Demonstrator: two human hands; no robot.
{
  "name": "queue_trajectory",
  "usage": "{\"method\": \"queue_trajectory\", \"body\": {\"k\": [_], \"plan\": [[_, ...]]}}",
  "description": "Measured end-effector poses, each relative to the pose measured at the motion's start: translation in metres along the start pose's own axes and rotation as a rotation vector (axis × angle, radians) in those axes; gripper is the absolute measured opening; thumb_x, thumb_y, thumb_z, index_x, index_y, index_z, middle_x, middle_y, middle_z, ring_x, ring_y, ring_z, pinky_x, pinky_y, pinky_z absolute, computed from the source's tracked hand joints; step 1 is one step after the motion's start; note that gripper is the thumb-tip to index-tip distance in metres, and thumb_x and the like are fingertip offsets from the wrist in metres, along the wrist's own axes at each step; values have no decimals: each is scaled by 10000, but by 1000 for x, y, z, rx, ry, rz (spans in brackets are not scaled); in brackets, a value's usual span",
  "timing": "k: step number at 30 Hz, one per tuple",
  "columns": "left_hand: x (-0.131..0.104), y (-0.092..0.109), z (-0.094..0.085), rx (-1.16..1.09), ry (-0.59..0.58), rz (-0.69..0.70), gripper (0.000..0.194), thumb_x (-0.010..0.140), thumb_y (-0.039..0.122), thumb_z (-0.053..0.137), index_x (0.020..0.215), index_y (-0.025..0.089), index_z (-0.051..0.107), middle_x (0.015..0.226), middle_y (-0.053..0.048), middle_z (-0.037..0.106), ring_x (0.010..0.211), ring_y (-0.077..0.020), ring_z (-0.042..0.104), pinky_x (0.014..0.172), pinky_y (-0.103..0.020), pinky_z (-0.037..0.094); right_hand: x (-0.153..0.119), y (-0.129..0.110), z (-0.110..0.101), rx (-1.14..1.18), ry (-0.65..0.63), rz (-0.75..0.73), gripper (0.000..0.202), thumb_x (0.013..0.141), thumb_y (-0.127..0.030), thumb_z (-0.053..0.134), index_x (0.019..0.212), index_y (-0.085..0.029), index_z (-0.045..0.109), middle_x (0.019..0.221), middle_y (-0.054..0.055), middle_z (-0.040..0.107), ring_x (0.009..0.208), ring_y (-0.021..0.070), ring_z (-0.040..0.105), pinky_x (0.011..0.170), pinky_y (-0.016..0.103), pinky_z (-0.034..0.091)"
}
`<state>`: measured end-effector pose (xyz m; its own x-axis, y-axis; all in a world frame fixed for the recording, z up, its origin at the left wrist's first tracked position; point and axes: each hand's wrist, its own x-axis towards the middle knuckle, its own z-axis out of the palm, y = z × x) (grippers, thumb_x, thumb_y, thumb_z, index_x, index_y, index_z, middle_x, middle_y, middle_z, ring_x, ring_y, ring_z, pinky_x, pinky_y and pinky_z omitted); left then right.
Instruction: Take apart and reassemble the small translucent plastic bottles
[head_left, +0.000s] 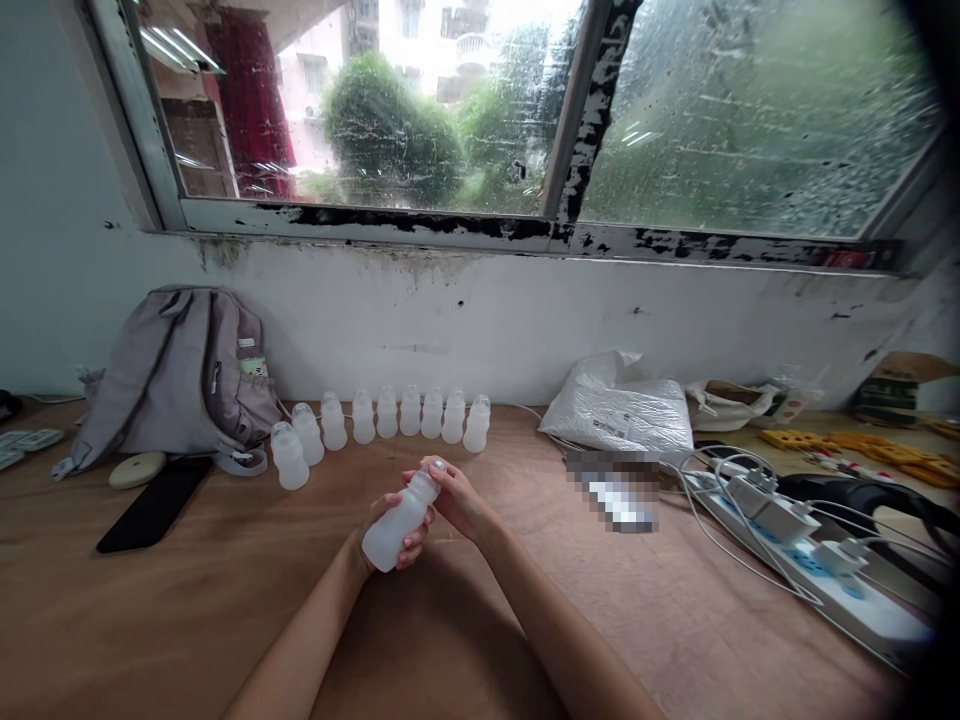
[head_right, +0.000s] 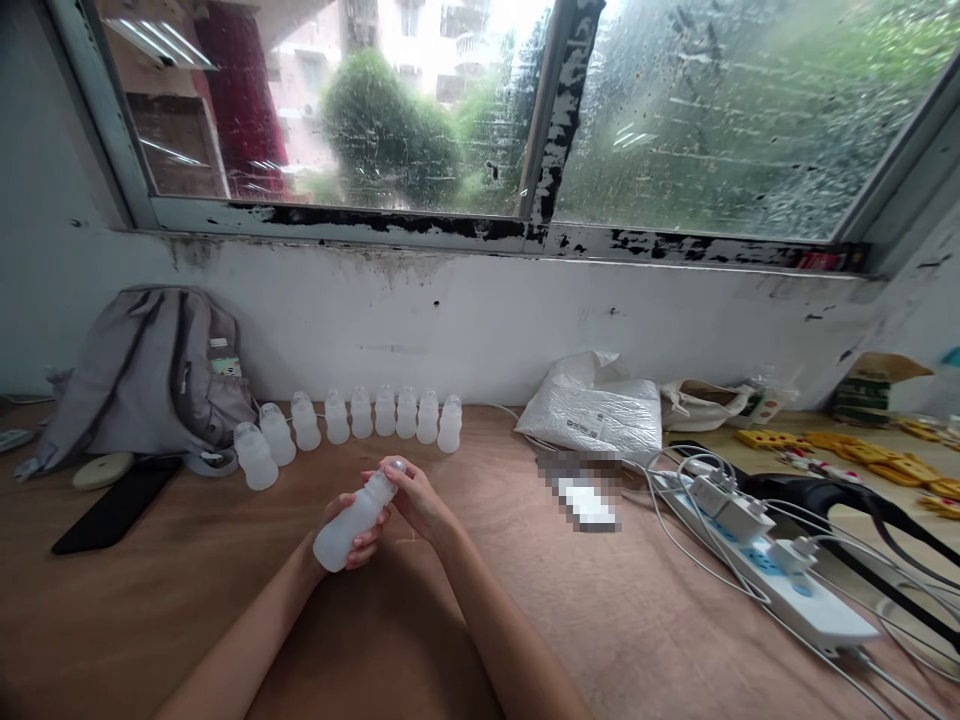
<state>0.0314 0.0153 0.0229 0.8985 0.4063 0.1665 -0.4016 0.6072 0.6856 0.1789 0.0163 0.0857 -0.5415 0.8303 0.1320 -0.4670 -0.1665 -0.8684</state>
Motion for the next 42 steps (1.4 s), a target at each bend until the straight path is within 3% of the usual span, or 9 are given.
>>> {"method": "queue_trajectory", "body": {"k": [8,15,18,22,24,26,29,32,42], "plan": [[1,1,3,23,72,19,471,665,541,485,860,113,508,508,3,503,384,-133,491,348,-209,317,1,5,-6,95,4,0,192,746,-328,568,878,-194,528,870,70,641,836,184,582,631,256,431],[0,-1,9,88,231,59,473,719,534,420,865,96,520,525,-10,510,387,-135,500,355,-216,327,5,14,-11,133,61,33,243,729,-382,567,909,-229,508,954,64,628,858,200,570,472,216,397],[-2,-1,15,165,376,-10,435,729,498,442,873,95,522,565,-29,536,433,-133,517,407,-228,359,10,10,-21,-58,237,-152,256,678,-336,624,879,-214,524,921,44,625,786,173,567,599,253,426],[-3,-1,23,210,424,-52,382,743,466,454,886,117,518,594,-30,539,471,-129,523,461,-239,375,9,-9,-61,-573,644,-441,318,660,-382,608,911,-195,549,903,50,591,812,179,533,733,299,396],[-2,-1,24,201,439,-23,363,752,462,449,891,132,512,605,-26,537,483,-130,527,475,-242,378,3,-17,-88,-852,876,-494,383,644,-434,584,930,-179,568,953,76,562,859,204,509,774,326,374],[-1,-2,24,194,455,-7,358,757,461,448,899,138,510,617,-26,537,493,-134,531,487,-246,381,-4,-21,-114,-1039,1008,-442,446,635,-466,552,957,-158,563,959,102,552,860,219,506,781,335,367],[0,-3,26,184,472,12,349,763,445,451,923,140,509,651,-35,543,526,-139,537,525,-262,394,-13,-18,-144,-1092,1071,-341,510,611,-458,538,1005,-135,515,904,108,570,844,231,524,754,330,381],[1,-3,28,169,478,46,333,770,404,465,970,140,499,715,-54,553,604,-150,548,596,-288,406,-17,-12,-159,-1086,1113,-293,562,562,-422,558,1027,-121,462,871,113,568,795,239,539,701,327,397],[0,-2,30,135,522,92,266,675,183,562,930,127,510,871,-79,560,735,-168,535,670,-314,403,-17,-6,-165,-1138,1181,-286,470,576,-285,468,1028,-175,403,893,88,537,820,237,514,739,332,385]]}}
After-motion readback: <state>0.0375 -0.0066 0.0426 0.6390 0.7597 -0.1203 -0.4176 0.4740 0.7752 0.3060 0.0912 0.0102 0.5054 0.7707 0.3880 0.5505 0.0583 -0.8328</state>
